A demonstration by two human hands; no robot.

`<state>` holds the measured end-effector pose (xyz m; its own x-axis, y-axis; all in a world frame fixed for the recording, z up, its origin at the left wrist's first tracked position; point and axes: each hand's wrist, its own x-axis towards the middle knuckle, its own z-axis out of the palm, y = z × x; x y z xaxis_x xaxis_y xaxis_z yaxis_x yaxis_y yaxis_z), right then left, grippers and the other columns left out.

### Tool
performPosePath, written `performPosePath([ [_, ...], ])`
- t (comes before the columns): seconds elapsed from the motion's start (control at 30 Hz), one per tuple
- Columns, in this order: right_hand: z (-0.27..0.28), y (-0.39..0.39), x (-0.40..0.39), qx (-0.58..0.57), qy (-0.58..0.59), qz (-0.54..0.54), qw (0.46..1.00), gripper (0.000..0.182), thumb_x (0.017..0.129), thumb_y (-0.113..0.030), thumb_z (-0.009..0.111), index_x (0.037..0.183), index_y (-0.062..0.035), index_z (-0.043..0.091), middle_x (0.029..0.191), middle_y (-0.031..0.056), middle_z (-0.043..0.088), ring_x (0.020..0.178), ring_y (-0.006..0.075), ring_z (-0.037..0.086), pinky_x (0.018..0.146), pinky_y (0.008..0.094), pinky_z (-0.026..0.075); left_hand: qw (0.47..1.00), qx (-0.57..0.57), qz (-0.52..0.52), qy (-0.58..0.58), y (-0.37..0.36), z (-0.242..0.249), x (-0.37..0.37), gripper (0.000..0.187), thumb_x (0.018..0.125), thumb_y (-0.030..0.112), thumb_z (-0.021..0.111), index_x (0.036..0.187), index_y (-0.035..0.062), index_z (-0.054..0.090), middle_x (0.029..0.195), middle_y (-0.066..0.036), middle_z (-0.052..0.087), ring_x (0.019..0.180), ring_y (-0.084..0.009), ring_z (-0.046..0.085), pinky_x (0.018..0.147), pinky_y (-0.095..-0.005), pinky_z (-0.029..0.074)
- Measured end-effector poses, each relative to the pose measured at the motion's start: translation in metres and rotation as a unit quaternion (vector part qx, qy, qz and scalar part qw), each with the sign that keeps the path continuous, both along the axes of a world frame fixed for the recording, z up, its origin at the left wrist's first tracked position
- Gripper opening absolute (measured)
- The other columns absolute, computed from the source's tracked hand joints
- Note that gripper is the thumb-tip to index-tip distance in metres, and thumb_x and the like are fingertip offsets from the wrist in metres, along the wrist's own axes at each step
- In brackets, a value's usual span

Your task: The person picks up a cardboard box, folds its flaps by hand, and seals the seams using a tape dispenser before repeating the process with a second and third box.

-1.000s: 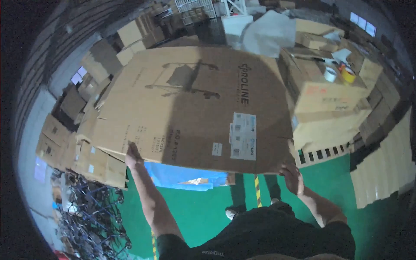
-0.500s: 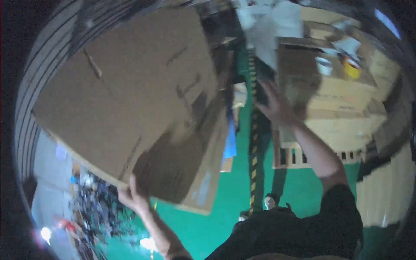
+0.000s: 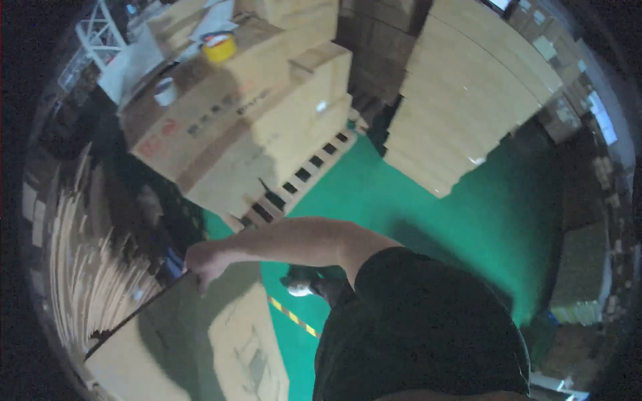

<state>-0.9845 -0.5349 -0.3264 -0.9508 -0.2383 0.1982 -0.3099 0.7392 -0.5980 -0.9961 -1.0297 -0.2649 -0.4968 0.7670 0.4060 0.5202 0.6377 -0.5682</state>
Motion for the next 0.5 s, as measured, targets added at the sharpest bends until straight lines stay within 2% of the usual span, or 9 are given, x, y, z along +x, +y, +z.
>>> performPosePath([
  [0.07,0.025,-0.027,0.071,-0.063,0.033,-0.004,0.997,0.067,0.075,-0.065,0.067,0.069,0.0017,0.069,0.065,0.0122,0.069,0.069,0.0291,0.066,0.07,0.036,0.052,0.99,-0.127,-0.034,0.058,-0.026,0.01,0.026,0.037,0.087,0.019,0.062,0.119,0.0086,0.046,0.119,-0.007,0.044,0.11,-0.0229,0.039,0.093,-0.0409,0.035],
  [0.17,0.05,-0.046,0.105,0.003,-0.05,0.091,0.995,0.055,0.074,-0.059,0.064,0.081,-0.0048,0.072,0.077,0.0163,0.071,0.078,0.0356,0.067,0.069,0.0447,0.051,0.935,-0.304,-0.086,0.162,-0.047,0.018,0.027,0.041,0.091,0.022,0.056,0.127,0.0096,0.041,0.129,-0.008,0.04,0.118,-0.0247,0.037,0.099,-0.0428,0.032],
  [0.2,0.053,-0.064,0.127,-0.003,0.004,0.126,0.992,0.052,0.076,-0.055,0.063,0.08,-0.0037,0.071,0.076,0.0174,0.07,0.077,0.0377,0.067,0.07,0.0472,0.051,0.908,-0.353,-0.095,0.204,-0.064,0.023,0.046,0.042,0.093,0.023,0.054,0.13,0.01,0.04,0.132,-0.008,0.039,0.121,-0.0253,0.036,0.101,-0.0435,0.031],
  [0.27,0.05,-0.098,0.145,-0.02,0.078,0.18,0.98,0.048,0.079,-0.049,0.061,0.079,-0.0021,0.07,0.074,0.019,0.068,0.076,0.0409,0.066,0.07,0.051,0.051,0.842,-0.45,-0.118,0.271,-0.094,0.024,0.058,0.044,0.095,0.026,0.05,0.135,0.0107,0.037,0.139,-0.008,0.036,0.127,-0.0265,0.034,0.105,-0.0447,0.029],
  [0.37,0.052,-0.123,0.17,0.022,0.02,0.185,0.982,0.025,0.081,-0.027,0.059,0.083,-0.0065,0.072,0.082,0.0121,0.07,0.082,0.032,0.067,0.071,0.0435,0.054,0.712,-0.587,-0.149,0.356,-0.127,0.037,0.081,0.048,0.1,0.029,0.044,0.143,0.0117,0.032,0.149,-0.009,0.032,0.136,-0.0283,0.032,0.111,-0.0467,0.026],
  [0.43,0.054,-0.124,0.179,0.061,-0.022,0.186,0.98,0.016,0.082,-0.013,0.058,0.086,-0.0094,0.073,0.087,0.0075,0.071,0.085,0.0261,0.067,0.071,0.0386,0.056,0.614,-0.655,-0.171,0.405,-0.133,0.037,0.085,0.05,0.102,0.031,0.04,0.148,0.0124,0.029,0.156,-0.009,0.029,0.142,-0.0295,0.03,0.115,-0.048,0.024],
  [0.47,0.056,-0.126,0.186,0.063,-0.028,0.189,0.98,0.015,0.082,-0.014,0.06,0.086,-0.0099,0.073,0.087,0.0071,0.071,0.085,0.026,0.067,0.071,0.0385,0.056,0.648,-0.641,-0.149,0.384,-0.158,0.031,0.093,0.051,0.102,0.03,0.04,0.148,0.0124,0.029,0.155,-0.009,0.029,0.142,-0.0295,0.03,0.115,-0.0479,0.024],
  [0.5,0.056,-0.126,0.19,0.069,-0.039,0.19,0.979,0.013,0.081,-0.016,0.063,0.088,-0.0109,0.073,0.087,0.0063,0.071,0.084,0.0259,0.068,0.07,0.0383,0.057,0.71,-0.604,-0.107,0.346,-0.179,0.023,0.1,0.051,0.101,0.029,0.041,0.148,0.0124,0.029,0.153,-0.009,0.029,0.141,-0.0295,0.031,0.114,-0.0479,0.026],
])
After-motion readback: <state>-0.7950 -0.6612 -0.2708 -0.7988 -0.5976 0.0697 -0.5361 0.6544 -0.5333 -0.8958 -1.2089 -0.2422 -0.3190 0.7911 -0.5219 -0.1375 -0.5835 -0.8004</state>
